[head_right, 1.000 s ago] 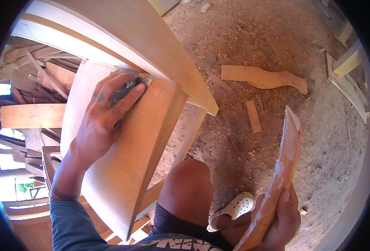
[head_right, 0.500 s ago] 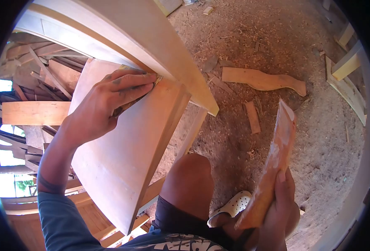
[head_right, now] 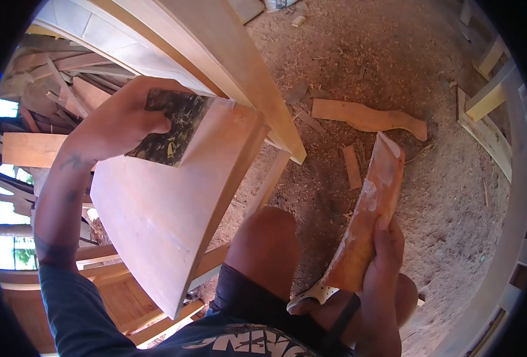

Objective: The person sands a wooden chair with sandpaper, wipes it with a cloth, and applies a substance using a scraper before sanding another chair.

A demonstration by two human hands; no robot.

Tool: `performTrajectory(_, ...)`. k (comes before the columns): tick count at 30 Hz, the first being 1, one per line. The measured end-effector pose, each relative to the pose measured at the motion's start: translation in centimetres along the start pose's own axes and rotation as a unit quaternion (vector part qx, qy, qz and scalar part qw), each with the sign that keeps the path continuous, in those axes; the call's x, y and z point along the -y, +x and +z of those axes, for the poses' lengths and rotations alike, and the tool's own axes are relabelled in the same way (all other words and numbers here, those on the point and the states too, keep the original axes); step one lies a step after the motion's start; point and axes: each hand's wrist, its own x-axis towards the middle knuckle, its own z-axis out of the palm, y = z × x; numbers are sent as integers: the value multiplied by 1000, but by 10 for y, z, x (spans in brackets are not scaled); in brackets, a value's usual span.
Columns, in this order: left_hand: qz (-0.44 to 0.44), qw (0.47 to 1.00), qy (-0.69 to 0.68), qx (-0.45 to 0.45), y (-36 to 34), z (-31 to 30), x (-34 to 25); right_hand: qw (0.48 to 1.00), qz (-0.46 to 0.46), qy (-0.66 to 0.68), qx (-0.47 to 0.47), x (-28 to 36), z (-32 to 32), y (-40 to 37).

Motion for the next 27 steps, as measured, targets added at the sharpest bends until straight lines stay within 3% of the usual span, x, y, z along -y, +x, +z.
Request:
performTrajectory(5, -3, 996, 73, -49, 14, 2, -6, 997, -35, -5, 74, 0, -3, 8)
performTrajectory(11, -12, 999, 34, 33, 25, 1, -19, 996, -39, -17, 84, -6, -1, 11)
performTrajectory(14, 22, 997, 70, -18, 15, 13, -32, 996, -42, -8, 74, -7, -5, 11)
performTrajectory(20, 2, 995, 101, -5, 13, 18, -44, 996, -51, -3, 74, 0, -4, 8)
performTrajectory(23, 63, 993, 73, -64, 17, 28, -33, 995, -54, -5, 80, -1, -6, 8)
performTrajectory(27, 82, 994, 64, -37, 15, 33, -38, 996, -51, -7, 72, -3, -8, 9)
